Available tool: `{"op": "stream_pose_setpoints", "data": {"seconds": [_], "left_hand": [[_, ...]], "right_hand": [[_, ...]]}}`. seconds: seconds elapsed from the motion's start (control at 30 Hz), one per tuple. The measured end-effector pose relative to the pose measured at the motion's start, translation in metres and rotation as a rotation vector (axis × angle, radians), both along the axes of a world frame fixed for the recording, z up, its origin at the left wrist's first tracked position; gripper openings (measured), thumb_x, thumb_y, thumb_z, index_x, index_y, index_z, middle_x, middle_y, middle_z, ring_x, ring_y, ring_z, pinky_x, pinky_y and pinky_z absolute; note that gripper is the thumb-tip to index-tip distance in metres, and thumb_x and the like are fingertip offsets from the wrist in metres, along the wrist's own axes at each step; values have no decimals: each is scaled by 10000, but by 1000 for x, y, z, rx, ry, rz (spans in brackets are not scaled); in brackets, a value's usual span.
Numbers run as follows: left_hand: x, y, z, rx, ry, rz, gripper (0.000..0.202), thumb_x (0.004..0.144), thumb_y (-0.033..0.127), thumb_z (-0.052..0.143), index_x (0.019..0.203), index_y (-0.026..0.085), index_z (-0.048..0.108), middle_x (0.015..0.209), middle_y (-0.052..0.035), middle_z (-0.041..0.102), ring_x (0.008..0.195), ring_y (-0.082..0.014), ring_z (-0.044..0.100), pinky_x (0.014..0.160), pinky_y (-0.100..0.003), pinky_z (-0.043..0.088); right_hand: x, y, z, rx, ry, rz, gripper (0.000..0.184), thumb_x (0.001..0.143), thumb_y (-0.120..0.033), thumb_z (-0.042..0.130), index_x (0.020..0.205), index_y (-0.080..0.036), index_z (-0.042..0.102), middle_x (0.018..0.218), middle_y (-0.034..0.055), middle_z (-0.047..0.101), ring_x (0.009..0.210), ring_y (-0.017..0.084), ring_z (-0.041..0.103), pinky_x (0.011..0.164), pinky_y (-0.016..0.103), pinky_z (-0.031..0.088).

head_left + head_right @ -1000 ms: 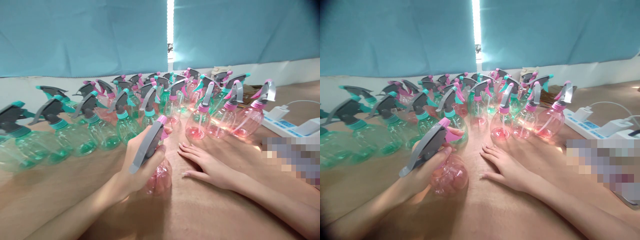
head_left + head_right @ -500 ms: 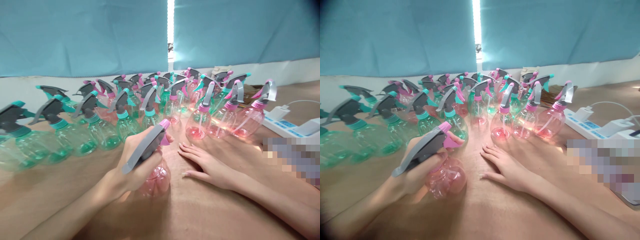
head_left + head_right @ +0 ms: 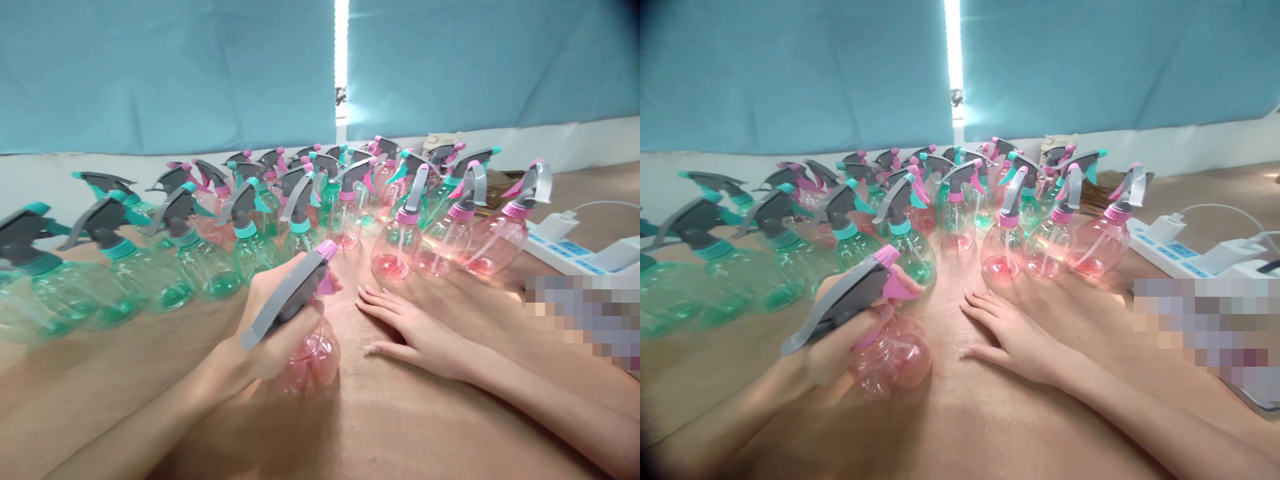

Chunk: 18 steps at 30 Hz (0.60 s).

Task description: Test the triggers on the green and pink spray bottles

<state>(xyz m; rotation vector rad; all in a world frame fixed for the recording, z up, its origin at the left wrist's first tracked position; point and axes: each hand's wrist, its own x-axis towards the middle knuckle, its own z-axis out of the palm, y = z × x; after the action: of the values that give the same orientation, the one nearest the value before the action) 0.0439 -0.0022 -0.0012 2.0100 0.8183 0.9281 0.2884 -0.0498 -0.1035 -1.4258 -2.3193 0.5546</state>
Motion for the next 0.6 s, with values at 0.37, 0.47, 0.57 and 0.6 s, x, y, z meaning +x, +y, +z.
{"op": "stream_pose_setpoints", "data": {"seconds": [0.37,0.47,0.57,0.6], "left_hand": [[3,-7,-16,-168,-157,153,248,796,153,606,1029,221,658,813,-1,637,626,-125,538,558,-231,446],[2,-6,-17,-197,-148,156,260,805,193,617,1060,226,649,774,5,621,574,-121,530,519,-230,434],[1,-5,-18,-186,-123,152,198,795,226,637,993,216,649,769,2,601,606,-132,541,563,-250,449],[1,-4,-18,-174,-121,159,163,794,235,640,955,212,645,780,-1,600,621,-134,541,586,-258,452]], "right_hand": [[0,0,0,-4,-5,-4,725,901,-603,513,1470,-169,396,1553,120,326,1440,292,270,1173,517,242],[0,0,0,-6,-9,-4,725,904,-603,509,1468,-160,400,1552,125,328,1440,293,269,1174,516,240],[0,0,0,-6,-9,-1,729,902,-602,511,1468,-157,400,1550,126,332,1439,293,271,1176,513,235],[0,0,0,-4,-6,-2,728,901,-601,514,1469,-159,399,1549,125,334,1439,294,272,1176,514,236]]}}
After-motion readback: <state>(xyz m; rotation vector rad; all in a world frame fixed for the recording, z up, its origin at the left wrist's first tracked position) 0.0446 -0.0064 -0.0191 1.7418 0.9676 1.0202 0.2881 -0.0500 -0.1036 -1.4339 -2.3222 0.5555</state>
